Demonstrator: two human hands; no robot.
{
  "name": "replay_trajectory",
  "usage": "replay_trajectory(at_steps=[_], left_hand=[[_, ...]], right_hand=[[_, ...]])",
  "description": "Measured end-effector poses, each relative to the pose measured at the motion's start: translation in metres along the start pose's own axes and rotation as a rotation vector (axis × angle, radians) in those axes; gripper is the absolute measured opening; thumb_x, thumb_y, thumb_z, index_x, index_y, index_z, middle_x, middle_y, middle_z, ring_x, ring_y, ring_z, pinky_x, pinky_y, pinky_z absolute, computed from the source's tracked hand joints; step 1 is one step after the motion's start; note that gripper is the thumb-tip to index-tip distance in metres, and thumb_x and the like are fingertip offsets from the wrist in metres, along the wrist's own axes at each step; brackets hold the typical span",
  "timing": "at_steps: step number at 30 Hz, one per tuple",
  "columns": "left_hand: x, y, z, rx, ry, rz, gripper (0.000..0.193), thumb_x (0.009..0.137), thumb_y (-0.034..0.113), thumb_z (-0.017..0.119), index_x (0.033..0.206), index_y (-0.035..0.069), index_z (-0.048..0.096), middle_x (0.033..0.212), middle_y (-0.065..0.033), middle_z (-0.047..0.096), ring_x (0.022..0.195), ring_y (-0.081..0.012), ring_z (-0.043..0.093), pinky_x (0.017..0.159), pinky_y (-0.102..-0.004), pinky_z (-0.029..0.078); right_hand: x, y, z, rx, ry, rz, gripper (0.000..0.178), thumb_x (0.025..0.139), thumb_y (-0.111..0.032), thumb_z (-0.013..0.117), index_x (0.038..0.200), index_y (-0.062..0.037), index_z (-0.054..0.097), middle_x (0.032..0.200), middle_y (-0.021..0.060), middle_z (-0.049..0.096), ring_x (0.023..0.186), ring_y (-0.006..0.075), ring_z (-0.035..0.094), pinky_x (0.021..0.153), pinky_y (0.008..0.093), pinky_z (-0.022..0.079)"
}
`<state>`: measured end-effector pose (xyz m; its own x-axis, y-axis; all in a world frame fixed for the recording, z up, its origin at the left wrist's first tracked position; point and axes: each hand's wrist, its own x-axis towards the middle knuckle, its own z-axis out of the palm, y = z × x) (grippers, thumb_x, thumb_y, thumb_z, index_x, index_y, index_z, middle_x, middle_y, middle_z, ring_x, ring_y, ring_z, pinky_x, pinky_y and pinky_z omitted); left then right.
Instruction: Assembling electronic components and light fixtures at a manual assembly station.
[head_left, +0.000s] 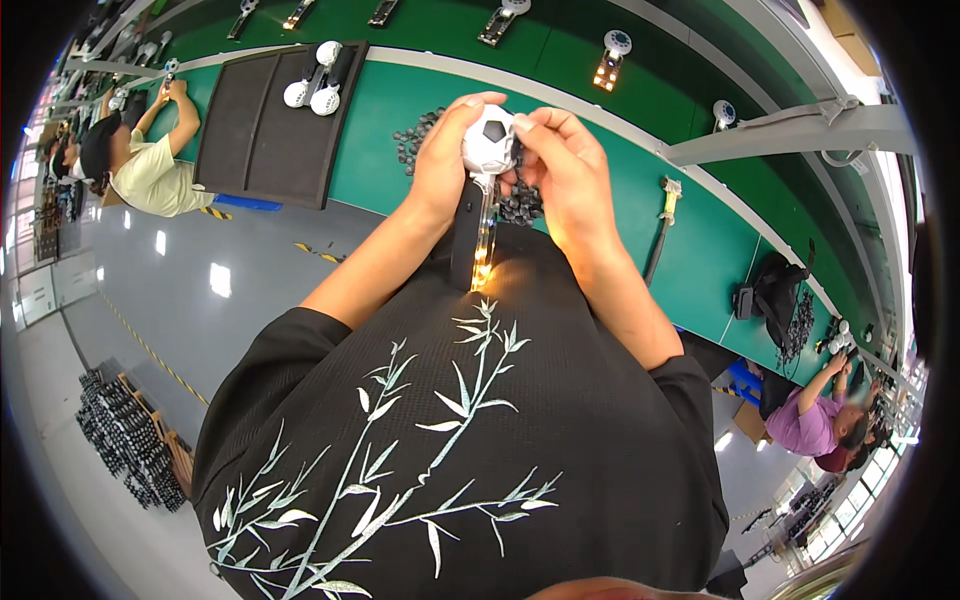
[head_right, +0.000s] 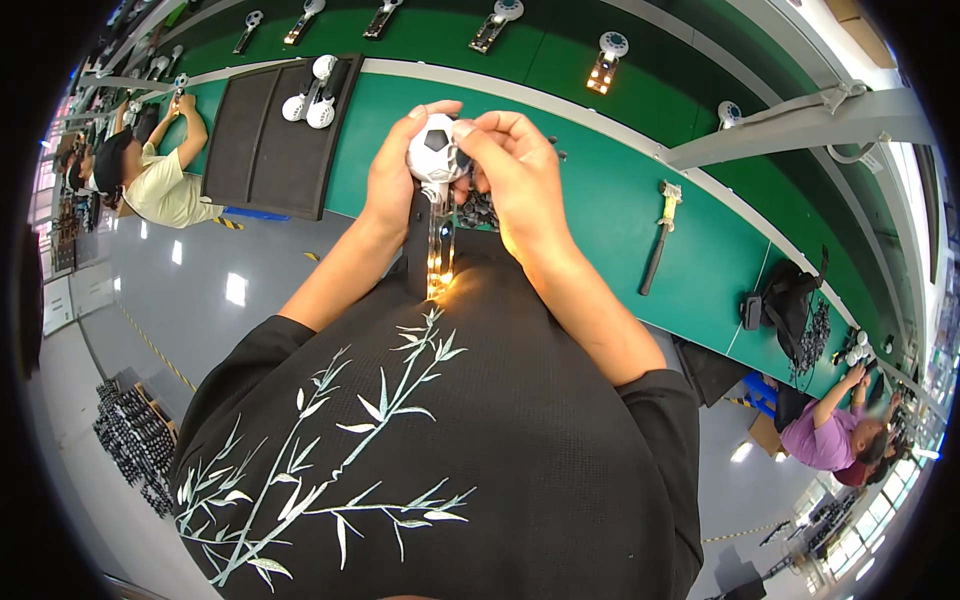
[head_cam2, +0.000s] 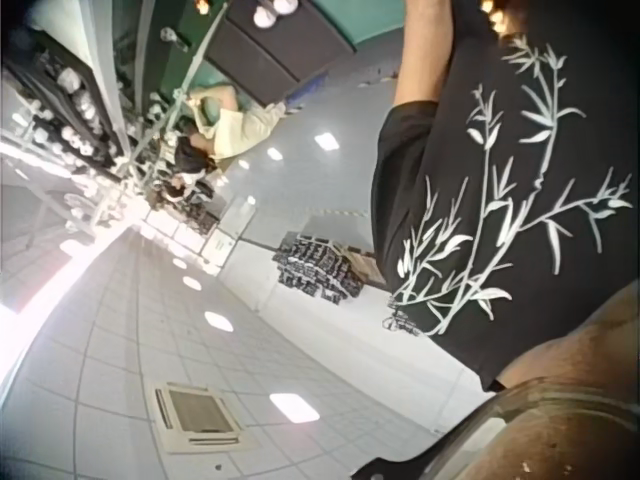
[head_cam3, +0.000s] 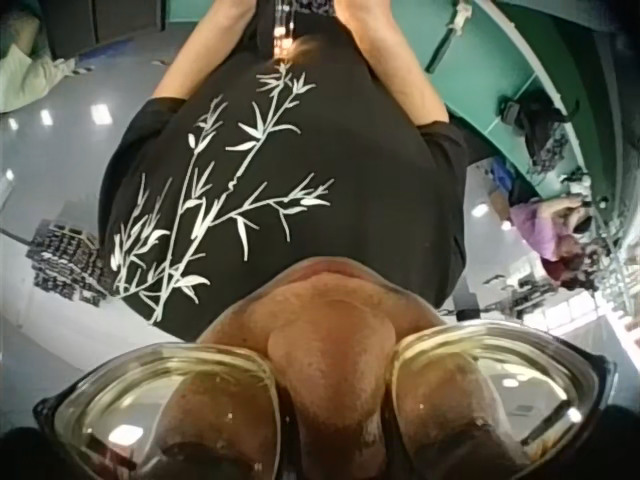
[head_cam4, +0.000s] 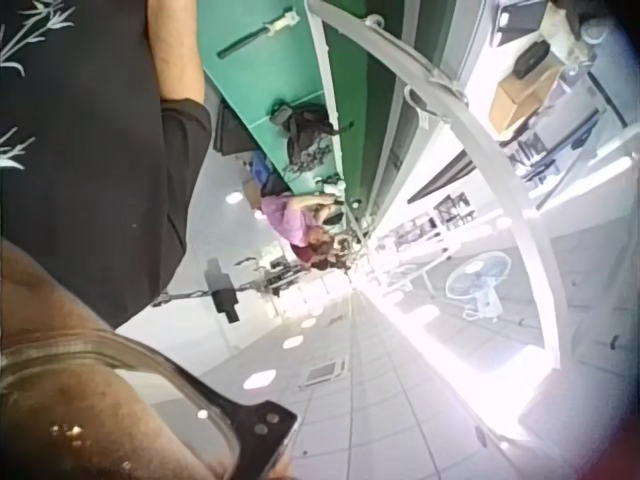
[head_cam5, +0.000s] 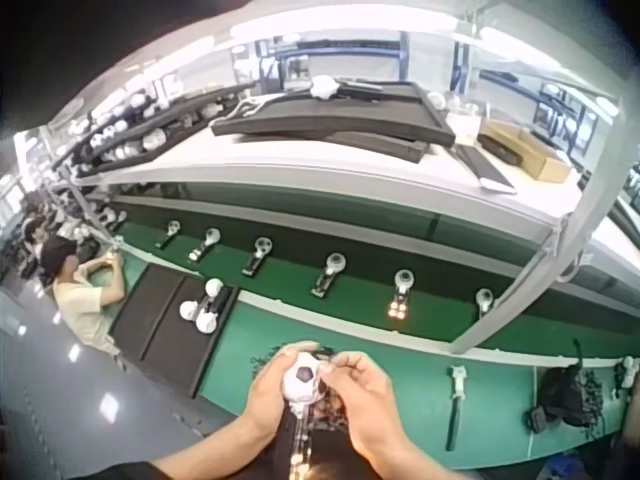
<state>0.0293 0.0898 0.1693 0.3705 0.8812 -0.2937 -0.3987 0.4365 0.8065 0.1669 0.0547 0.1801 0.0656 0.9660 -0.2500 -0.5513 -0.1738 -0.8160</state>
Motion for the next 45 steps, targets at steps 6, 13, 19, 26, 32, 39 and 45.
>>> replay_trajectory(at_steps=[6, 13, 19, 26, 32, 39, 45], left_hand=[[0.001, -0.014, 0.006, 0.277, 0.012, 0.341, 0.047, 0.097, 0.030, 0.038, 0.134, 0.001, 0.045, 0.119, -0.0140, 0.058, 0.103, -0.0208, 0.058, 0.089, -0.0312, 0.048], [-0.015, -0.005, 0.022, 0.171, -0.080, 0.226, 0.044, 0.086, 0.021, 0.061, 0.125, 0.003, 0.053, 0.128, -0.0144, 0.053, 0.111, -0.0223, 0.052, 0.096, -0.0321, 0.040], [-0.025, 0.019, 0.023, 0.303, -0.060, 0.335, 0.049, 0.078, 0.027, 0.071, 0.120, 0.006, 0.056, 0.131, -0.0192, 0.050, 0.124, -0.0298, 0.044, 0.099, -0.0387, 0.037], [-0.028, 0.031, 0.020, 0.292, -0.141, 0.392, 0.047, 0.074, 0.026, 0.074, 0.113, 0.006, 0.058, 0.130, -0.0216, 0.050, 0.131, -0.0356, 0.037, 0.101, -0.0442, 0.034], [-0.026, 0.021, 0.019, 0.267, -0.248, 0.462, 0.045, 0.071, 0.022, 0.074, 0.111, 0.006, 0.060, 0.130, -0.0193, 0.052, 0.129, -0.0348, 0.041, 0.101, -0.0441, 0.036], [-0.034, 0.032, 0.019, 0.280, -0.092, 0.371, 0.054, 0.064, 0.022, 0.074, 0.112, 0.004, 0.056, 0.135, -0.0224, 0.049, 0.124, -0.0322, 0.047, 0.103, -0.0412, 0.040], [-0.023, 0.018, -0.007, -0.099, -0.150, 0.245, 0.061, 0.081, 0.036, 0.064, 0.126, 0.001, 0.043, 0.131, -0.0256, 0.047, 0.104, -0.0320, 0.059, 0.074, -0.0360, 0.057]], right_hand=[[-0.003, -0.014, 0.000, -0.240, -0.226, 0.180, 0.050, 0.086, -0.016, 0.063, 0.132, -0.0028, 0.049, 0.097, 0.0054, 0.060, 0.072, 0.0085, 0.052, 0.056, 0.0188, 0.039], [-0.002, -0.016, -0.018, 0.191, -0.375, 0.340, 0.052, 0.088, -0.018, 0.055, 0.136, -0.0047, 0.042, 0.110, 0.0125, 0.058, 0.087, 0.0165, 0.057, 0.067, 0.0238, 0.045], [-0.012, -0.024, 0.020, 0.170, -0.290, 0.242, 0.056, 0.080, -0.016, 0.058, 0.132, -0.0039, 0.043, 0.111, 0.0144, 0.055, 0.097, 0.0210, 0.056, 0.078, 0.0257, 0.046], [-0.017, -0.024, 0.034, 0.068, -0.291, 0.085, 0.060, 0.078, -0.017, 0.059, 0.134, -0.0050, 0.042, 0.112, 0.0144, 0.055, 0.099, 0.0222, 0.057, 0.082, 0.0276, 0.046], [-0.032, -0.030, 0.034, 0.088, -0.210, 0.081, 0.057, 0.070, -0.007, 0.058, 0.126, -0.0035, 0.047, 0.109, 0.0141, 0.056, 0.096, 0.0218, 0.057, 0.079, 0.0259, 0.048], [-0.021, -0.025, 0.034, 0.024, -0.292, 0.058, 0.053, 0.071, -0.002, 0.066, 0.122, -0.0023, 0.051, 0.112, 0.0114, 0.058, 0.099, 0.0193, 0.055, 0.086, 0.0283, 0.046], [0.019, 0.000, -0.025, 0.172, -0.464, 0.281, 0.045, 0.083, -0.009, 0.064, 0.125, -0.0019, 0.050, 0.103, 0.0123, 0.061, 0.086, 0.0196, 0.060, 0.079, 0.0307, 0.051]])
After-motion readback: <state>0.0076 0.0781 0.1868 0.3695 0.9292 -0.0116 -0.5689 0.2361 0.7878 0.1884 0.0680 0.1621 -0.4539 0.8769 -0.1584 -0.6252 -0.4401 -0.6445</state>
